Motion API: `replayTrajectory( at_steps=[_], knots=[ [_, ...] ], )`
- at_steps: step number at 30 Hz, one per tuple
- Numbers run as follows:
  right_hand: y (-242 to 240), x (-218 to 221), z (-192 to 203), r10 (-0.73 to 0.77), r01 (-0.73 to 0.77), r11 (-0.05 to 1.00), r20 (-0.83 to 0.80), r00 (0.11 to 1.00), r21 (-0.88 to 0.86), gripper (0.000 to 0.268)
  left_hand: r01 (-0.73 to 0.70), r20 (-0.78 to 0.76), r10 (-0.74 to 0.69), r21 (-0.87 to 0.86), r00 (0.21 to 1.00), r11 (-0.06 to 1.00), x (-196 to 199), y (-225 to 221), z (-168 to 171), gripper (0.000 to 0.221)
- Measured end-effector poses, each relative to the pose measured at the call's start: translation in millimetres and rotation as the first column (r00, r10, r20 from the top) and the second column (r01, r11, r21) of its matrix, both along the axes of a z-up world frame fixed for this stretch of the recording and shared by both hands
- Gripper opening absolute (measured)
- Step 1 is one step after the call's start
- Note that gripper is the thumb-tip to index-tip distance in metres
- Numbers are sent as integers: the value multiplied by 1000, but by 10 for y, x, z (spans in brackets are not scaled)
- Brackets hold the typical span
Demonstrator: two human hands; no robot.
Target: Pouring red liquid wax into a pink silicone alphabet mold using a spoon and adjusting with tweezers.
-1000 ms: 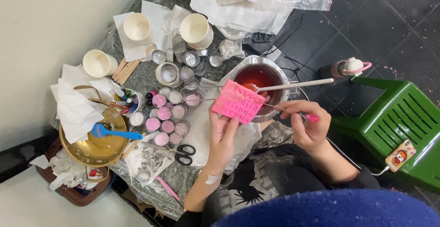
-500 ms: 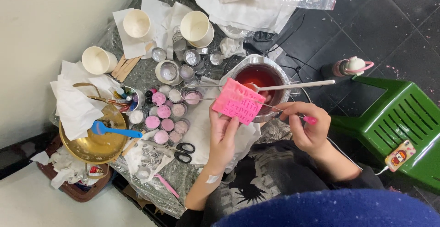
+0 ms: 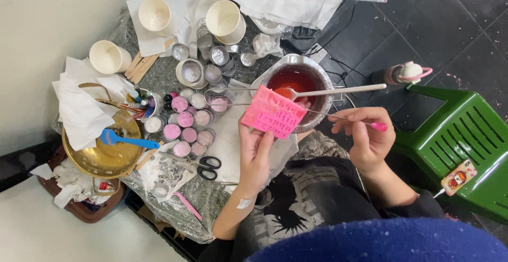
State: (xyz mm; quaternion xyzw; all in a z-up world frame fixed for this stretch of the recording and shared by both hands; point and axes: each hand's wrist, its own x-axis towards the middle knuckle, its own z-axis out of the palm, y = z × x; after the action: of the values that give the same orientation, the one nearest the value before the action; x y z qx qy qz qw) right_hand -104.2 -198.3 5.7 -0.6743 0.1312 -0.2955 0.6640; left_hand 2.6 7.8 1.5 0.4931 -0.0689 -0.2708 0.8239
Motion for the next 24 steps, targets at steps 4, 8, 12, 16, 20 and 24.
replayTrajectory(
  at_steps=[4,8,12,16,20,24],
  knots=[
    [0,-28,-44,20,-20,1000,32,999,-19,7,-10,-17,9,-27,1000,1000,-21,18,-5,53],
    [-5,-38,-107,16,-16,1000,-3,1000,7,7,-23,-19,23,-34,1000,999,-14,36,-9,54],
    [-17,-25,-105,16,-15,999,-17,1000,32,8,-43,-28,42,-43,999,998,-22,45,-33,55],
    [-40,-21,-99,16,-15,998,-16,1000,66,8,-42,-20,41,-17,999,999,-8,66,5,56],
    [-71,28,-30,71,-69,997,-56,996,34,9,-107,-54,104,-62,993,992,34,128,0,62],
    [-138,-75,-196,-66,63,993,-29,997,-95,15,-163,-59,158,-100,986,982,63,192,-16,60]
  ],
)
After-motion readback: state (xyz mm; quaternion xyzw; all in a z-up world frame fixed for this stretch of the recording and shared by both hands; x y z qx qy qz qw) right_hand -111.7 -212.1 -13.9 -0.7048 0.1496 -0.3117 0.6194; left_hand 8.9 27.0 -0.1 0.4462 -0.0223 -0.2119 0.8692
